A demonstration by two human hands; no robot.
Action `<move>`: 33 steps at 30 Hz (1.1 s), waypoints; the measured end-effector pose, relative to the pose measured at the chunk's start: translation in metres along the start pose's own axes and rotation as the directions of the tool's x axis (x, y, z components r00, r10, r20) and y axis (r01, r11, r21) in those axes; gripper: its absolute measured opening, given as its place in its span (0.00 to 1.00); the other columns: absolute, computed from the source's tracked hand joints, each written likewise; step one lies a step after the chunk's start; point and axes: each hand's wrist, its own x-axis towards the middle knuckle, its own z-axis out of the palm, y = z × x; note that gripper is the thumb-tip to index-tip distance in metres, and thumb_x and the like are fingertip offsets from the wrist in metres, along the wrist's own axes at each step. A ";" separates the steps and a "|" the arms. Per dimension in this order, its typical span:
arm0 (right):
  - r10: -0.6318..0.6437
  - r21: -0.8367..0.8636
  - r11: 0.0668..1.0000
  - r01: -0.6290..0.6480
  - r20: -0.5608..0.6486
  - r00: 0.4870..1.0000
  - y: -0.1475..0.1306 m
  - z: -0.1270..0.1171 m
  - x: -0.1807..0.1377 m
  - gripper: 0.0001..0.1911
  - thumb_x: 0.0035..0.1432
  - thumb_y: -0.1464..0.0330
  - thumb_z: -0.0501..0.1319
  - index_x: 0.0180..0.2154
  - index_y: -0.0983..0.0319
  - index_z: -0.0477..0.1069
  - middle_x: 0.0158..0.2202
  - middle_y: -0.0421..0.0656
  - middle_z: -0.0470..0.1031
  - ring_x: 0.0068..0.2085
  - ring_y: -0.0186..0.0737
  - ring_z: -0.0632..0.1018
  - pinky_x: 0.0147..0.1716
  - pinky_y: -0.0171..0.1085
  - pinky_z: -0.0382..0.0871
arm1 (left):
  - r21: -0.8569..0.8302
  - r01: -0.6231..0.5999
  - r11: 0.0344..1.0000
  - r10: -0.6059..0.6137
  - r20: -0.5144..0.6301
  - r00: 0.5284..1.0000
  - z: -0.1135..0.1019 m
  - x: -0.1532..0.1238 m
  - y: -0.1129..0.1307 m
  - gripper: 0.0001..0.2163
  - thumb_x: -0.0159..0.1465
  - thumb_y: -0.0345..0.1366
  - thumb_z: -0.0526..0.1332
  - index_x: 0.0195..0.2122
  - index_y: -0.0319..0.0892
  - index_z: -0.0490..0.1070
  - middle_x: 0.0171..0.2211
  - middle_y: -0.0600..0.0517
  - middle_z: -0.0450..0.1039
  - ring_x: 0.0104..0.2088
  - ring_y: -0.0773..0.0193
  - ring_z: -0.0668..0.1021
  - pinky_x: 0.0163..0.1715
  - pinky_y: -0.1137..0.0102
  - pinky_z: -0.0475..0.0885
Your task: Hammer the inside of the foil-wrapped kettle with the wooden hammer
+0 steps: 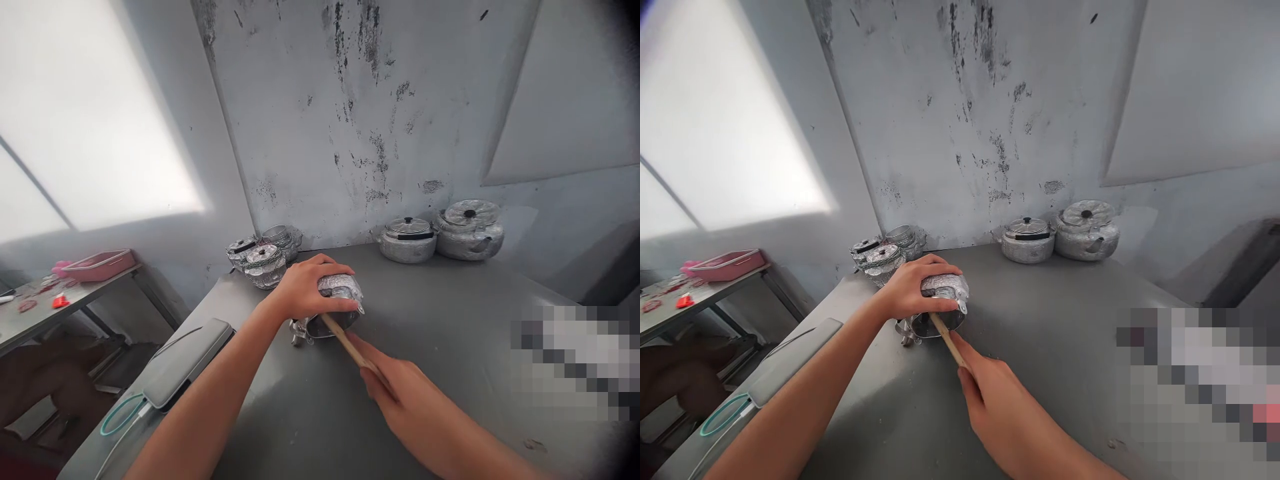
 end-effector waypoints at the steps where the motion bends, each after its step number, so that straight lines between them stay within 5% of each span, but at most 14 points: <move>1: 0.002 0.009 1.000 -0.002 -0.013 1.000 0.000 -0.001 0.000 0.27 0.73 0.63 0.44 0.71 0.45 0.52 0.27 0.33 0.61 0.26 0.35 0.60 0.28 0.36 0.59 | -0.001 0.003 1.000 -0.003 -0.001 1.000 0.000 0.000 0.000 0.25 0.59 0.57 0.69 0.56 0.58 0.76 0.55 0.52 0.73 0.50 0.52 0.79 0.55 0.61 0.70; 11: 0.007 0.015 1.000 -0.006 -0.022 1.000 0.004 0.005 0.000 0.27 0.72 0.65 0.45 0.70 0.49 0.54 0.29 0.34 0.67 0.27 0.35 0.63 0.31 0.37 0.62 | -0.002 0.000 1.000 0.000 -0.002 1.000 0.000 0.000 0.000 0.24 0.59 0.57 0.69 0.55 0.58 0.76 0.55 0.53 0.73 0.50 0.53 0.79 0.56 0.61 0.70; 33: 0.035 0.065 0.997 -0.031 -0.065 0.997 0.006 0.004 0.002 0.26 0.73 0.65 0.45 0.69 0.47 0.55 0.27 0.32 0.61 0.26 0.34 0.59 0.27 0.35 0.58 | -0.038 0.005 0.999 -0.005 0.001 1.000 0.001 0.000 -0.005 0.25 0.59 0.57 0.69 0.56 0.58 0.76 0.55 0.52 0.73 0.51 0.52 0.79 0.56 0.61 0.69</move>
